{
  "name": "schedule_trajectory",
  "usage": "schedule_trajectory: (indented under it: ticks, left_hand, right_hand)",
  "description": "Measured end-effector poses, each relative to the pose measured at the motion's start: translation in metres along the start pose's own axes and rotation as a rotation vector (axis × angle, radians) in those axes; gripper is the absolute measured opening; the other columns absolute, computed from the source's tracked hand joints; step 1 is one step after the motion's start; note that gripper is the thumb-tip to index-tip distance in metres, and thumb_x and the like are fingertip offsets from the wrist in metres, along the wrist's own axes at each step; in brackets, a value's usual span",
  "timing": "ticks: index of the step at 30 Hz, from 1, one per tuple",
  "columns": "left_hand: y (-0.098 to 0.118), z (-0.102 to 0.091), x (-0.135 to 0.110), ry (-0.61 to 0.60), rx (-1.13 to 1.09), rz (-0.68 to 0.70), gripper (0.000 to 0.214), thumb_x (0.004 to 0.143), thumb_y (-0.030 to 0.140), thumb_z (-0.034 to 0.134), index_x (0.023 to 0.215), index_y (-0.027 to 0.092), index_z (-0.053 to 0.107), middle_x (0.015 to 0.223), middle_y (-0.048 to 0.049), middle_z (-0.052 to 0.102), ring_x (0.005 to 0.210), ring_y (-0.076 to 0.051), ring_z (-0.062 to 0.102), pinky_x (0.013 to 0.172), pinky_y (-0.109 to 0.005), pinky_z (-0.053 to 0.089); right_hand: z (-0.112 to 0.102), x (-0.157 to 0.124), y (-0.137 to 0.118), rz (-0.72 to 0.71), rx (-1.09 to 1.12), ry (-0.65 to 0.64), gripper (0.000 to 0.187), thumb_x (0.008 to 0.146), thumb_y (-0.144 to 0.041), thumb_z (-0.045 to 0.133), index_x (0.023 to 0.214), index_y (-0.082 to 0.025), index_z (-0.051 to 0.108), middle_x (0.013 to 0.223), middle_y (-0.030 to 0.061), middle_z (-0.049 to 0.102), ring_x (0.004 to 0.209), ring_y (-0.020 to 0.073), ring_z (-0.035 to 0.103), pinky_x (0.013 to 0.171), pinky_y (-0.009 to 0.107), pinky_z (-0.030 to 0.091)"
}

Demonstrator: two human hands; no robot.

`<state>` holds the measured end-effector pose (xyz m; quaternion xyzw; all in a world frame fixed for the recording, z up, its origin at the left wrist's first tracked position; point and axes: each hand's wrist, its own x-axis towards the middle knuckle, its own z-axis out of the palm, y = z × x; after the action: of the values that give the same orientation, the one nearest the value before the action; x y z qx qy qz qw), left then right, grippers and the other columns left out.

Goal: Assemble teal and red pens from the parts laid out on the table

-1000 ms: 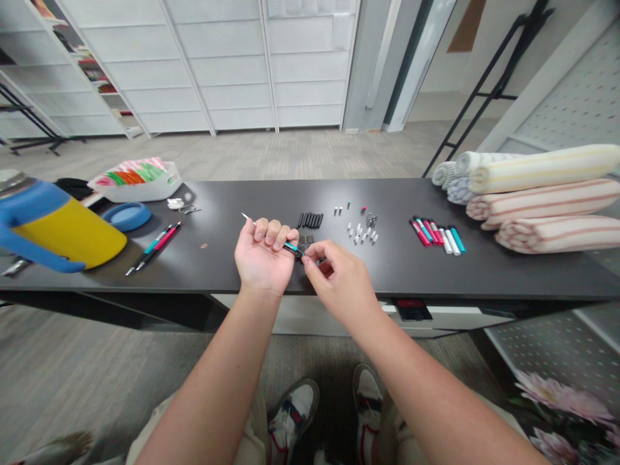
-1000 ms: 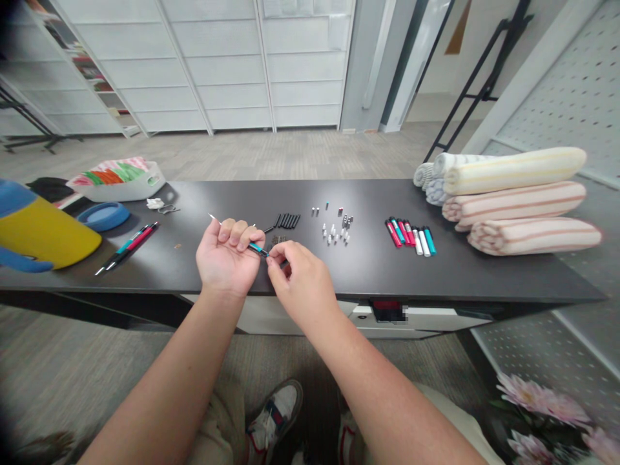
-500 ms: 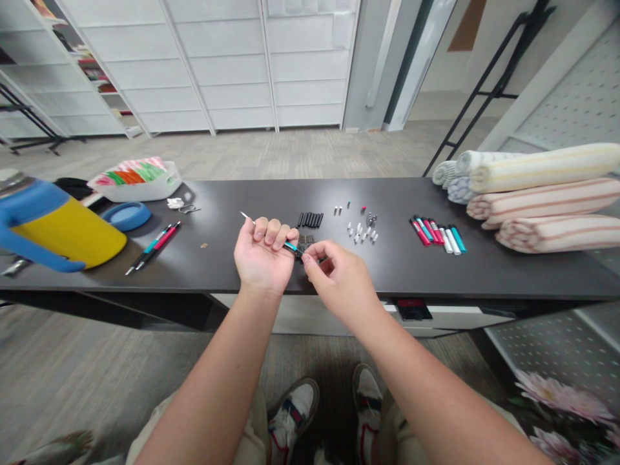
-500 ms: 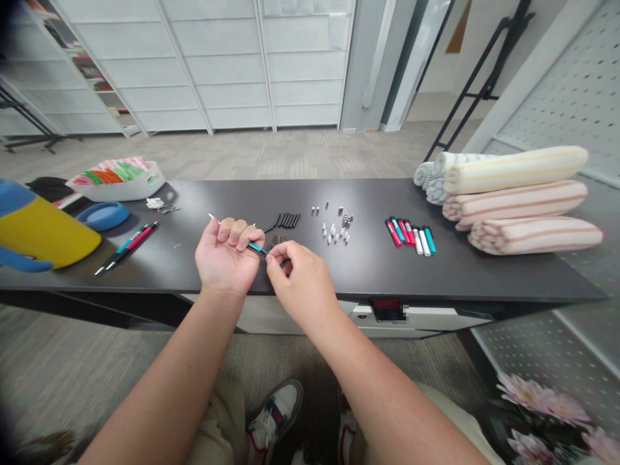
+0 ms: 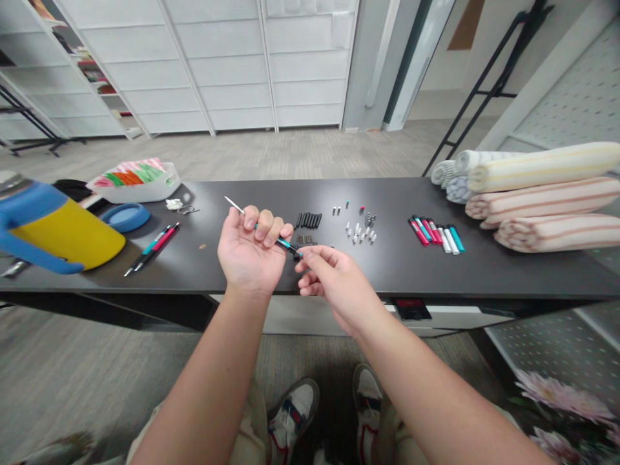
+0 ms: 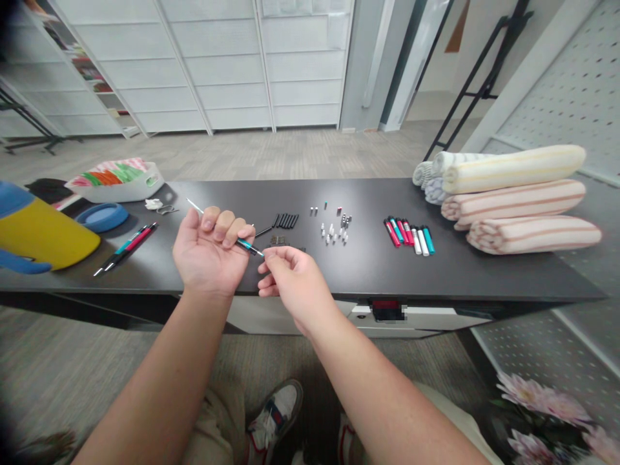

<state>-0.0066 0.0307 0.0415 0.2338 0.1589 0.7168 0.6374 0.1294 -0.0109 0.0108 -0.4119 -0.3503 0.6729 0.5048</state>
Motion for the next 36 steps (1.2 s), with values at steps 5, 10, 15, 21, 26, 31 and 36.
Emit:
schedule_trajectory:
  ticks: [5,10,15,21,26,31,36]
  left_hand:
    - [0.001,0.003,0.000,-0.037,0.025,0.006,0.046,0.110,0.047,0.042,0.072,0.021,0.044,0.059,0.0052,0.034,0.047,-0.010,0.038,0.060,-0.028,0.048]
    - [-0.002,0.001,0.000,-0.005,0.039,0.006,0.046,0.109,0.048,0.044,0.072,0.021,0.044,0.059,0.0051,0.034,0.047,-0.010,0.039,0.060,-0.028,0.048]
    - [-0.002,0.002,-0.001,-0.026,0.023,0.000,0.045,0.109,0.044,0.042,0.071,0.021,0.043,0.058,0.0053,0.033,0.047,-0.010,0.038,0.061,-0.028,0.048]
    - [-0.002,0.001,0.000,-0.028,0.004,-0.018,0.044,0.110,0.042,0.041,0.071,0.021,0.042,0.058,0.0057,0.032,0.047,-0.009,0.037,0.060,-0.027,0.047]
    - [-0.002,-0.002,0.001,-0.042,-0.007,-0.024,0.043,0.110,0.040,0.042,0.072,0.021,0.042,0.059,0.0059,0.031,0.048,-0.009,0.037,0.060,-0.027,0.047]
    - [-0.002,0.000,-0.001,-0.009,0.013,-0.021,0.043,0.110,0.041,0.043,0.071,0.021,0.041,0.058,0.0060,0.031,0.047,-0.009,0.036,0.060,-0.027,0.047]
    - [-0.002,0.002,-0.001,-0.008,0.020,-0.024,0.044,0.110,0.041,0.042,0.071,0.021,0.040,0.058,0.0058,0.031,0.047,-0.009,0.036,0.059,-0.026,0.047]
  right_hand:
    - [-0.003,0.004,0.001,-0.018,0.015,-0.037,0.029,0.085,-0.034,0.080,0.105,-0.016,0.071,0.085,0.0013,0.073,0.061,0.0081,0.064,0.059,0.021,0.060]
    - [-0.005,0.006,0.007,-0.067,-0.036,-0.029,0.036,0.075,-0.036,0.089,0.100,-0.017,0.071,0.078,-0.0013,0.071,0.062,0.0095,0.065,0.058,0.022,0.061]
    - [-0.005,0.007,0.010,-0.113,-0.131,-0.041,0.033,0.083,-0.046,0.082,0.096,-0.018,0.070,0.084,-0.0002,0.071,0.060,0.0085,0.065,0.053,0.020,0.059]
    - [-0.005,0.007,0.012,-0.138,-0.210,-0.065,0.034,0.090,-0.052,0.073,0.098,-0.020,0.065,0.089,-0.0005,0.067,0.061,0.0097,0.065,0.052,0.023,0.061]
    - [-0.006,0.005,0.012,-0.174,-0.290,-0.061,0.029,0.091,-0.047,0.071,0.102,-0.022,0.061,0.090,-0.0026,0.065,0.059,0.0103,0.066,0.048,0.024,0.061]
    - [-0.005,0.003,0.013,-0.186,-0.352,-0.070,0.027,0.098,-0.050,0.059,0.099,-0.023,0.060,0.093,-0.0016,0.065,0.057,0.0093,0.066,0.046,0.023,0.061]
    - [-0.005,0.001,0.013,-0.210,-0.405,-0.066,0.024,0.098,-0.047,0.062,0.103,-0.025,0.056,0.094,-0.0024,0.065,0.058,0.0100,0.068,0.046,0.023,0.061]
